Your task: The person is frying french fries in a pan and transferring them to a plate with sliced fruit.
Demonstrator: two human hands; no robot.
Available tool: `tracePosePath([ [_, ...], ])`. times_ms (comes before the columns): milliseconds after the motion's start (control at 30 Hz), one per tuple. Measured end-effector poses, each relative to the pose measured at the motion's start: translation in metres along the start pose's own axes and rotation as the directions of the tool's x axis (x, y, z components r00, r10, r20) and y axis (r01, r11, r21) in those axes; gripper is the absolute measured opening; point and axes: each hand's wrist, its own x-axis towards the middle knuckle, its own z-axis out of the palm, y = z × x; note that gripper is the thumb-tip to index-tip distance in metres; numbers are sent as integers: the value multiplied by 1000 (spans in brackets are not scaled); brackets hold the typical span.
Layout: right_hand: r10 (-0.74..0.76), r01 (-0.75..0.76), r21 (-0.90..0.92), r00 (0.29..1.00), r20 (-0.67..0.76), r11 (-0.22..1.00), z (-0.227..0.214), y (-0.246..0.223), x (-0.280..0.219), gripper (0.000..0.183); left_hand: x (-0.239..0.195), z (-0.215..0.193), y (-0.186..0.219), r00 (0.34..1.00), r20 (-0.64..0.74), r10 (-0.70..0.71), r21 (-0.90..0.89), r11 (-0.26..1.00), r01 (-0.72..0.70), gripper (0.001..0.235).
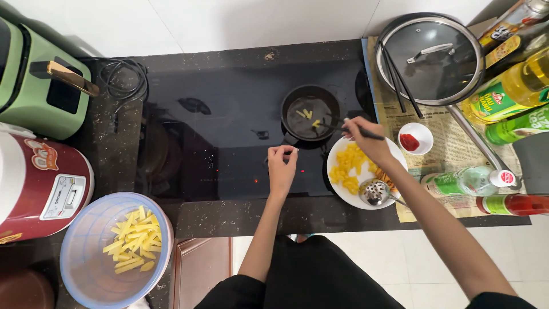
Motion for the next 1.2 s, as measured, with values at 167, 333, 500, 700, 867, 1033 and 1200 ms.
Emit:
tracePosePath([
  [167, -189, 203, -187, 978, 94, 961, 10, -5, -1, 25, 3, -7, 3, 1000, -12, -25, -31, 999, 25, 13],
  [333, -69, 80, -94, 991, 114, 992, 8, 0, 4, 23, 7, -14, -5, 999, -48, -5, -26, 1000, 4, 13],
  [500, -148, 134, -267, 989, -32, 954, 0, -17, 4, 22, 8, -14, -2, 998, -55, -24, -15, 1000, 23, 14],
  [700, -209, 188, -135, 963, -170, 973, 28, 3, 14, 20, 7, -14, -3, 998, -54, -23, -11, 1000, 22, 14],
  [867, -280, 262, -186, 957, -75, 947, 46, -12, 8, 20, 8, -17, 1, 998, -52, -29, -18, 999, 28, 14],
  [1033, -304, 265, -288, 948, -99, 920, 34, -7, 2, 22, 10, -19, -4, 998, -50, -36, -19, 999, 36, 14],
  [1200, -195, 168, -174, 968, -157, 970, 35, -2, 0, 26, 9, -20, -4, 996, -70, -54, -19, 998, 52, 14],
])
